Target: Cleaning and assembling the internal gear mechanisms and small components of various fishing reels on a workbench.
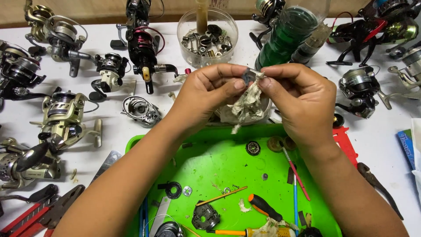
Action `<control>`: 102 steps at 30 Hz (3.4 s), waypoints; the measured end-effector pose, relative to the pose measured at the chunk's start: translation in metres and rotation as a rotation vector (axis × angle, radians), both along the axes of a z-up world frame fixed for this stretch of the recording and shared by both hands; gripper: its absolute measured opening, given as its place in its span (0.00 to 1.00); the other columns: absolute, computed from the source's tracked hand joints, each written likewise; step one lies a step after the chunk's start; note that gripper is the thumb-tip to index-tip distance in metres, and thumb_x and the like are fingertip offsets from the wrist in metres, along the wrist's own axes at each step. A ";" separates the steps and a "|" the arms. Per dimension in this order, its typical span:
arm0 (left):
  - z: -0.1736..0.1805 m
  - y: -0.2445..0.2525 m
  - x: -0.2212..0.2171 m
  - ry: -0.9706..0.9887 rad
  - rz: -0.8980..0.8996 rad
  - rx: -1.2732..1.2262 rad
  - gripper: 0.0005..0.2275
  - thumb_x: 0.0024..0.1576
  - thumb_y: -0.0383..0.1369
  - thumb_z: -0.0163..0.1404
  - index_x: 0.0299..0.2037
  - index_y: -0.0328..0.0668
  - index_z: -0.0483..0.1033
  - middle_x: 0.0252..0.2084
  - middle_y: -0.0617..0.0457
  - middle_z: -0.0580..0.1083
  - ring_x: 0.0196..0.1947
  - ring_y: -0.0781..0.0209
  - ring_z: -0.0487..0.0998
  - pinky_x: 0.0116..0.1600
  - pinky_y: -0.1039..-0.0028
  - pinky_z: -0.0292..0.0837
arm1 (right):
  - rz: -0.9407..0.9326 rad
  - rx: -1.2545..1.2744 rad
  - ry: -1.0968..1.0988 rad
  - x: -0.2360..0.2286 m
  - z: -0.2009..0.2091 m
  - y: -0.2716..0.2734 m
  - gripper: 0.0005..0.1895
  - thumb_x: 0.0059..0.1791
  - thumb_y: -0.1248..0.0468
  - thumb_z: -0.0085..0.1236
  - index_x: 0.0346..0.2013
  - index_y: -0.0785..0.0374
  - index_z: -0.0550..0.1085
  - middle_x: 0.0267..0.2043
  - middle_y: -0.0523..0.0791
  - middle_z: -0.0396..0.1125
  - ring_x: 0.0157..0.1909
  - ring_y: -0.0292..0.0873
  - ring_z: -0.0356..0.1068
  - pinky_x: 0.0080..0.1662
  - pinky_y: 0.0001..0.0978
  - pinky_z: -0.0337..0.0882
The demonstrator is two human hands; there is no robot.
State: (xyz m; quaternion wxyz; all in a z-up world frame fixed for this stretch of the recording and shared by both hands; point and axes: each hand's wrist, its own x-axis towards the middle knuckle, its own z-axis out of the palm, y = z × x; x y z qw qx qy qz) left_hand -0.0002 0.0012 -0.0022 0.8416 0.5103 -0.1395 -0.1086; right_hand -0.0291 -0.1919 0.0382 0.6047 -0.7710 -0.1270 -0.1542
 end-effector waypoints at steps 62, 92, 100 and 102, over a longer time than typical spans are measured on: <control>-0.003 0.048 -0.088 -0.042 -0.045 0.220 0.10 0.56 0.30 0.61 0.46 0.41 0.78 0.37 0.55 0.81 0.38 0.70 0.82 0.48 0.81 0.80 | 0.323 -0.629 -0.358 -0.068 0.017 0.019 0.09 0.51 0.69 0.70 0.44 0.70 0.81 0.43 0.51 0.78 0.44 0.45 0.78 0.48 0.33 0.74; -0.008 0.056 -0.086 -0.155 -0.083 0.434 0.07 0.56 0.28 0.60 0.44 0.40 0.80 0.40 0.56 0.81 0.40 0.73 0.80 0.49 0.83 0.78 | 0.261 -0.671 -0.410 -0.072 -0.007 0.016 0.07 0.49 0.71 0.72 0.35 0.66 0.78 0.37 0.47 0.76 0.38 0.45 0.76 0.44 0.35 0.72; -0.009 0.056 -0.087 -0.151 -0.081 0.428 0.08 0.56 0.27 0.61 0.44 0.40 0.80 0.38 0.55 0.81 0.39 0.73 0.81 0.47 0.84 0.78 | 0.267 -0.659 -0.374 -0.071 -0.007 0.015 0.06 0.49 0.71 0.71 0.36 0.66 0.79 0.37 0.48 0.76 0.39 0.44 0.75 0.44 0.34 0.71; -0.009 0.055 -0.087 -0.146 -0.076 0.431 0.08 0.56 0.27 0.61 0.44 0.40 0.81 0.39 0.56 0.81 0.39 0.73 0.81 0.47 0.84 0.78 | 0.273 -0.656 -0.379 -0.071 -0.007 0.014 0.07 0.49 0.70 0.72 0.36 0.66 0.78 0.37 0.48 0.76 0.39 0.44 0.75 0.44 0.34 0.71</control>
